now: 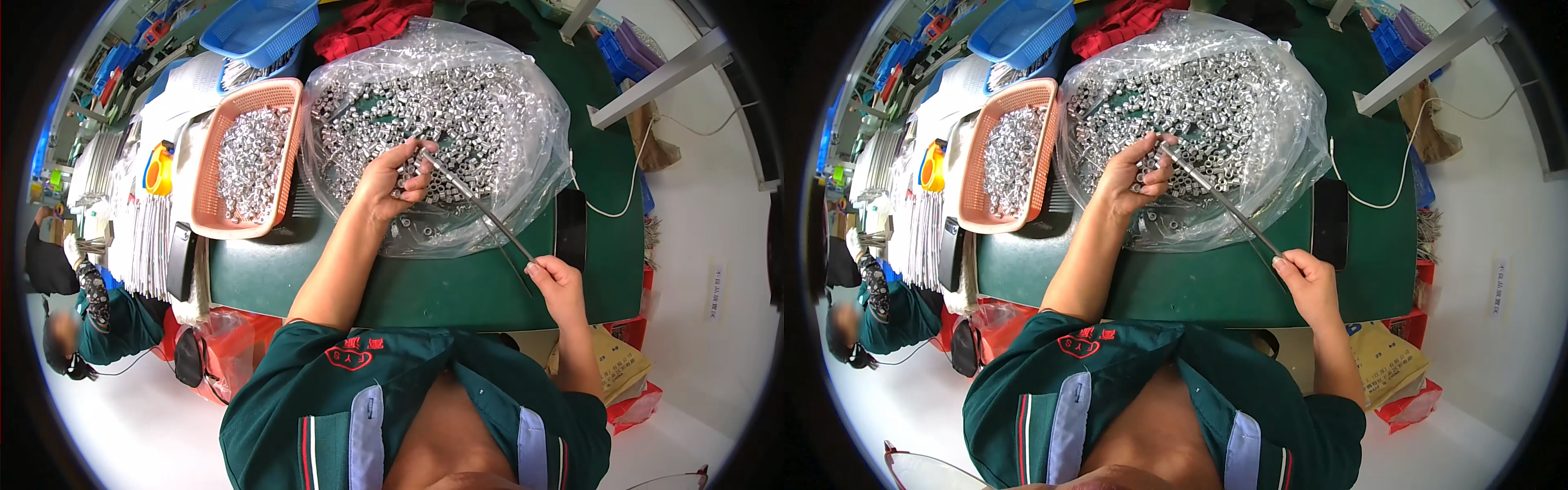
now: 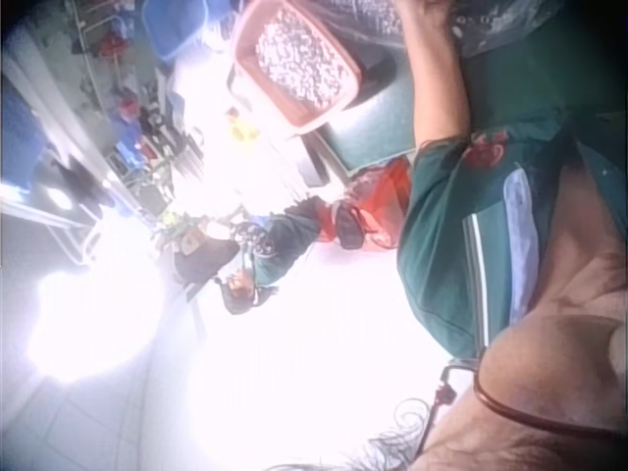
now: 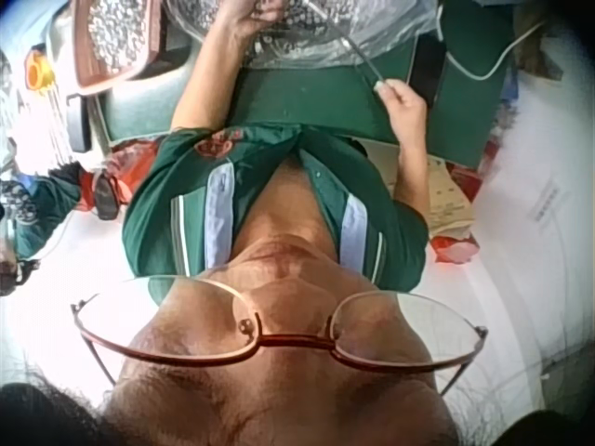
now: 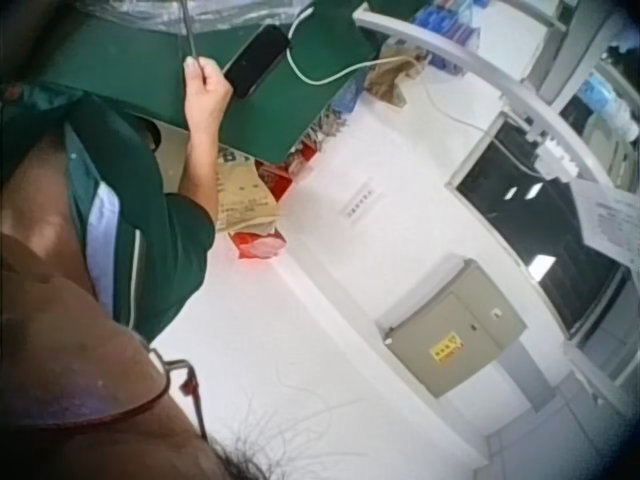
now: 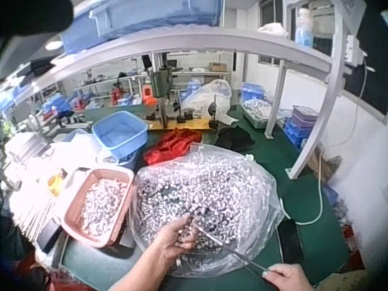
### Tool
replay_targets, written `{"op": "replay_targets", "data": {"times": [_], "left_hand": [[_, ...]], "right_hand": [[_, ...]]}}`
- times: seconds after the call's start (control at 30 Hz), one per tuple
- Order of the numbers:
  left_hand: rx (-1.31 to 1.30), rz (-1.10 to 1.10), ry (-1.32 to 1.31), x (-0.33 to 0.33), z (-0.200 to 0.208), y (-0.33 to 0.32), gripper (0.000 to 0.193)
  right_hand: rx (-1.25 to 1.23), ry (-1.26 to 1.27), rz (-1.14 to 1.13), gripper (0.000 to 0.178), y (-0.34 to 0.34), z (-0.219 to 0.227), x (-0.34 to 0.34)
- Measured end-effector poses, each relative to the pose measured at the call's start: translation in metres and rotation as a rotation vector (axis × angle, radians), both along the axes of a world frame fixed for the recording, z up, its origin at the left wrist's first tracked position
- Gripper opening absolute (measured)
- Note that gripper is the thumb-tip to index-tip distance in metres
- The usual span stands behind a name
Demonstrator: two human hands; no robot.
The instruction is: The person uses a metal rod to pick up small cylindrical metal parts from a large plastic bag and places them into a pink basket. The task involves repetitive one-at-a-time handling of the parts using the rod as a tool.
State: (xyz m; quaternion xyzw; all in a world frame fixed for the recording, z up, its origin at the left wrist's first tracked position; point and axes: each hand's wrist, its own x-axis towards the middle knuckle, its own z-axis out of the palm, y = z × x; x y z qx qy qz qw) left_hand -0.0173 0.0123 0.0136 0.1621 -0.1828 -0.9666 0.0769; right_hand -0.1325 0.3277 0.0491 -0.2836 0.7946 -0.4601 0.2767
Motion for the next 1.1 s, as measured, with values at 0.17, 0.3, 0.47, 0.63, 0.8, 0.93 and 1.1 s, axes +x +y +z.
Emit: {"op": "replay_targets", "data": {"times": [0.17, 0.3, 0.47, 0.63, 0.8, 0.93, 1.1], "left_hand": [[0.197, -0.079, 0.137, 0.001, -0.009, -0.006, 0.028], [0.147, -0.124, 0.143, 0.002, -0.009, -0.007, 0.026], [0.081, -0.118, 0.125, 0.003, -0.007, -0.009, 0.025], [0.056, -0.116, 0.086, 0.003, -0.006, -0.007, 0.027], [0.011, -0.175, 0.076, 0.002, -0.006, -0.005, 0.03], [0.013, -0.18, 0.065, 0.002, -0.005, -0.003, 0.031], [-0.007, -0.291, 0.106, 0.003, -0.011, -0.009, 0.033]], "right_hand": [[-0.003, 0.043, -0.006, 0.012, 0.0, 0.003, -0.002], [0.027, 0.107, -0.016, 0.011, -0.001, 0.009, -0.002], [0.044, 0.157, -0.025, 0.01, -0.001, 0.015, -0.001], [0.042, 0.139, -0.015, 0.01, -0.003, 0.017, 0.0], [0.021, 0.149, 0.011, 0.01, 0.0, 0.009, -0.002], [0.023, 0.152, 0.024, 0.01, 0.0, 0.011, -0.002], [0.013, 0.278, 0.072, 0.009, 0.002, 0.016, -0.007]]}}
